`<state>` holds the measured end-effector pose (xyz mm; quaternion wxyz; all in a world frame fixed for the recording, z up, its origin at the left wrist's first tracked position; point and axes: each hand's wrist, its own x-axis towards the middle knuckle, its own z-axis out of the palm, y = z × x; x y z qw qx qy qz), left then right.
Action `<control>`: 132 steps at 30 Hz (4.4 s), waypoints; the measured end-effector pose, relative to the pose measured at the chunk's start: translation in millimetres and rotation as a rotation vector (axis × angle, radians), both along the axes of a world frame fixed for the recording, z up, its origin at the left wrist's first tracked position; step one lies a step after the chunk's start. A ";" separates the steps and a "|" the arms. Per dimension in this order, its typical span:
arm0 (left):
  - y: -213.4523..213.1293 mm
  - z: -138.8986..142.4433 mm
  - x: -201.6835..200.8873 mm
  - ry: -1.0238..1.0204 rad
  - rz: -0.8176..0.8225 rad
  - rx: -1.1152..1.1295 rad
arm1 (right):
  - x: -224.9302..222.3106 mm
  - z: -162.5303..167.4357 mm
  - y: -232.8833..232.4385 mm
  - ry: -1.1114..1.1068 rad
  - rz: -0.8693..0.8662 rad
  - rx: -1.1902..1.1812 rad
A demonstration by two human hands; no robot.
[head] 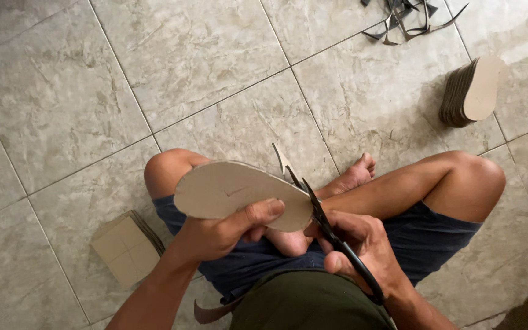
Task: The person sits on the tiled floor and cuts insole shapes out of cardboard sheets with scissors, trimming along the drawn outline, setting scrap aside, and placing finished cutouts onto a growing stack of completed insoles.
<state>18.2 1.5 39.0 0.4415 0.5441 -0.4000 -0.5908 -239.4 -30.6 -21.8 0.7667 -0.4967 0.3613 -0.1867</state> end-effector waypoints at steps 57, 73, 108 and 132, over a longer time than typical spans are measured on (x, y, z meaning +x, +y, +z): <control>-5.5 -48.4 -36.4 0.273 0.160 -0.011 | -6.1 -39.9 1.9 0.172 -0.190 -0.325; -11.0 -69.4 -24.4 0.321 0.058 0.018 | -32.5 -84.3 -5.8 0.367 -0.452 -0.237; -8.4 -86.5 -53.6 -0.113 0.196 -0.136 | 14.6 -64.1 3.8 0.617 -0.515 -0.831; -10.4 -95.4 -69.8 0.634 0.161 -0.072 | -20.7 -102.8 10.1 -0.355 -0.115 0.387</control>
